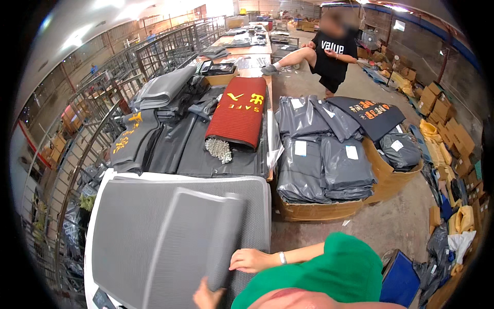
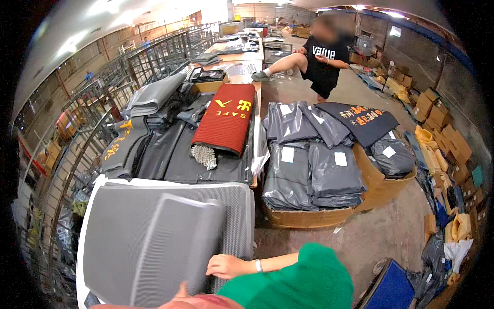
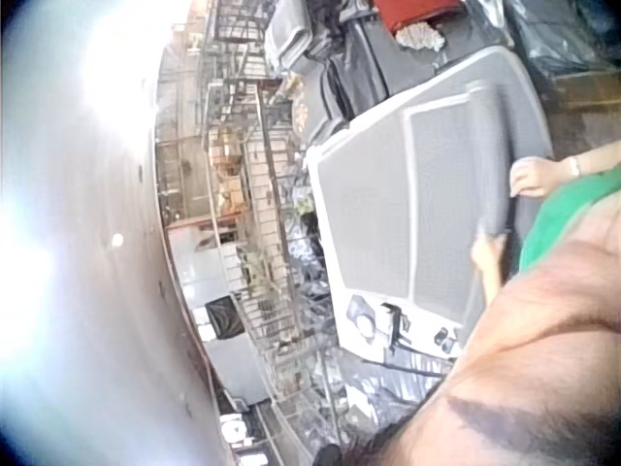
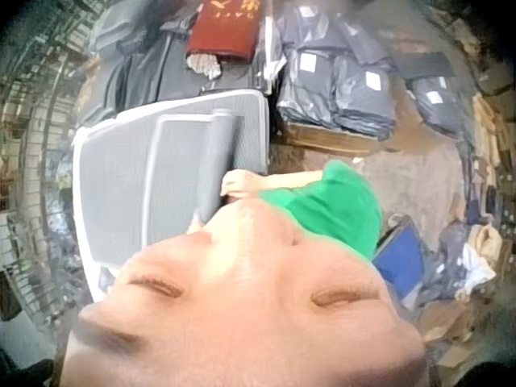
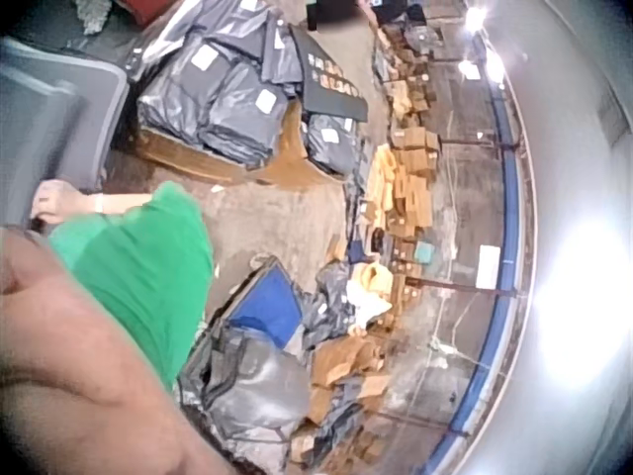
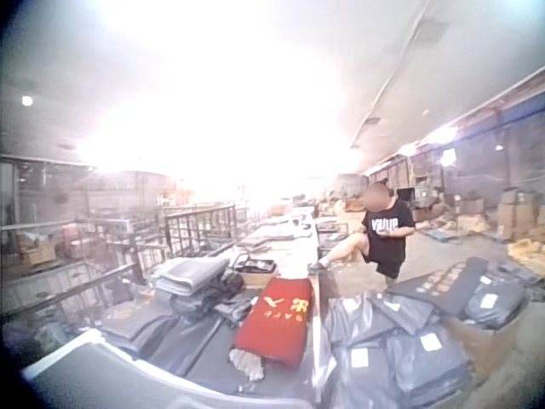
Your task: The person slides a mesh mat into a gray plastic bag, rolls the assembly by hand, and places the finished package into a stack.
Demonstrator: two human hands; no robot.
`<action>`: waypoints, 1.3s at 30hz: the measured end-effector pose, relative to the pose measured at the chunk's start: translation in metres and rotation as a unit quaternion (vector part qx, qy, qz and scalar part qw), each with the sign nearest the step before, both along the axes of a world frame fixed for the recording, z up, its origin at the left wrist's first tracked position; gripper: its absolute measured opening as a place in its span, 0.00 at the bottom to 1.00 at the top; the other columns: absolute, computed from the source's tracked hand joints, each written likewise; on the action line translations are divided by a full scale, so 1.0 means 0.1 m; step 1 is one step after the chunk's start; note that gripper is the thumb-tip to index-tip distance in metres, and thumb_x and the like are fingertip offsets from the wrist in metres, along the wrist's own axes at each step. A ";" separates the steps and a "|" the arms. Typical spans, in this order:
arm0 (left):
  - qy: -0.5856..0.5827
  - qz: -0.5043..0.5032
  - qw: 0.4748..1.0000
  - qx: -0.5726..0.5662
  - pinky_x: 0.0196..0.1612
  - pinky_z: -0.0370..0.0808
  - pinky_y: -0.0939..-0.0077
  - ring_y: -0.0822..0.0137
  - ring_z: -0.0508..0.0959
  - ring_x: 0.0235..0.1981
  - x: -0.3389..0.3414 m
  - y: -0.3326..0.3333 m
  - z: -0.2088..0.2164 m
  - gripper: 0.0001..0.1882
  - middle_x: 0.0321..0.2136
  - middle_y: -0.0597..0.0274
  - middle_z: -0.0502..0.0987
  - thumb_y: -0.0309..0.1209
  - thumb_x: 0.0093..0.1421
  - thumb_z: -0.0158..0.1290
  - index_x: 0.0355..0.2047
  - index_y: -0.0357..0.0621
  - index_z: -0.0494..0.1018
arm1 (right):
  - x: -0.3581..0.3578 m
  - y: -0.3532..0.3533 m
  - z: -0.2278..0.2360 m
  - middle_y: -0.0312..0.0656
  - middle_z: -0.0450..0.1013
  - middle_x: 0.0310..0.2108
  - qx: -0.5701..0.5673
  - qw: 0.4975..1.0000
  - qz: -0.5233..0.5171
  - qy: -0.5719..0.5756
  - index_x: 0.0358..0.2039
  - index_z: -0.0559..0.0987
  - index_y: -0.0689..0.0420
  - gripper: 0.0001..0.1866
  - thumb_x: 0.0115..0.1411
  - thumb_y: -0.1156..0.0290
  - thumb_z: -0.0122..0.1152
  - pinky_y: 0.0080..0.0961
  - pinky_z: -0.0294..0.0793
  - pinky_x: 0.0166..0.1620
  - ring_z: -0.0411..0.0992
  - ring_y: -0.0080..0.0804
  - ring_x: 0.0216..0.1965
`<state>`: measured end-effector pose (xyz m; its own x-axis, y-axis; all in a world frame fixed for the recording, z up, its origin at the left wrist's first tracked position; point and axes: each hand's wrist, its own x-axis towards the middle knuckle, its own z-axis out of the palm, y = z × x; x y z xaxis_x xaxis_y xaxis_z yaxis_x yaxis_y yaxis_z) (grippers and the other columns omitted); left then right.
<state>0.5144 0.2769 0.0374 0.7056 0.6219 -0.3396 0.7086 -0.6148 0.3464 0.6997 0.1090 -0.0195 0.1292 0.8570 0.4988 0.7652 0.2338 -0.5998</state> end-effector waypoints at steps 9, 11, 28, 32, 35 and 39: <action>-0.054 -0.109 0.992 0.032 0.59 0.57 0.54 0.56 0.65 0.55 -0.55 -0.24 -1.35 0.28 0.53 0.58 0.67 0.46 0.54 0.50 0.55 0.56 0.66 | -0.08 0.11 -0.24 0.43 0.69 0.42 -0.251 0.946 0.103 -0.176 0.43 0.73 0.54 0.21 0.58 0.50 0.51 0.36 0.66 0.47 0.68 0.37 0.45; -0.038 0.020 0.990 0.132 0.58 0.58 0.54 0.56 0.66 0.55 -0.50 -0.48 -1.36 0.26 0.52 0.58 0.68 0.45 0.55 0.49 0.54 0.54 0.68 | 0.02 0.40 -0.29 0.42 0.68 0.36 -0.153 0.967 0.061 -0.196 0.36 0.73 0.55 0.19 0.57 0.51 0.51 0.33 0.66 0.42 0.69 0.36 0.39; 0.005 0.057 0.998 0.036 0.57 0.61 0.60 0.48 0.65 0.55 0.10 1.19 -0.93 0.26 0.53 0.47 0.67 0.49 0.60 0.45 0.52 0.44 0.70 | 0.11 1.79 -0.32 0.47 0.73 0.39 -0.345 0.929 -0.049 -0.125 0.37 0.80 0.57 0.27 0.55 0.44 0.50 0.41 0.70 0.45 0.71 0.44 0.43; -0.061 0.076 0.993 0.064 0.55 0.64 0.60 0.48 0.66 0.54 0.13 1.44 -1.15 0.27 0.51 0.47 0.68 0.50 0.58 0.48 0.50 0.44 0.72 | 0.14 2.02 -0.35 0.47 0.71 0.45 -0.343 0.924 -0.060 -0.157 0.41 0.79 0.55 0.27 0.54 0.44 0.53 0.43 0.67 0.49 0.68 0.44 0.49; -0.045 0.085 0.994 0.050 0.54 0.65 0.60 0.48 0.68 0.52 0.15 1.51 -1.11 0.25 0.50 0.46 0.69 0.48 0.57 0.50 0.47 0.43 0.73 | 0.17 2.10 -0.28 0.48 0.70 0.46 -0.341 0.923 -0.053 -0.167 0.42 0.78 0.55 0.26 0.54 0.46 0.53 0.42 0.68 0.48 0.67 0.44 0.50; -0.032 0.145 0.989 -0.013 0.53 0.65 0.60 0.49 0.68 0.51 0.18 1.44 -1.04 0.24 0.48 0.47 0.70 0.50 0.55 0.50 0.42 0.43 0.75 | 0.15 2.08 -0.31 0.48 0.71 0.44 -0.324 0.928 -0.055 -0.176 0.40 0.79 0.56 0.25 0.55 0.47 0.52 0.40 0.69 0.47 0.68 0.44 0.48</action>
<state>0.5321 0.4211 -0.0665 0.5199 0.7928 -0.3182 0.8294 -0.3794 0.4100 0.7144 0.3173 -0.0510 0.1596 0.9833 -0.0879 0.9382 -0.1788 -0.2965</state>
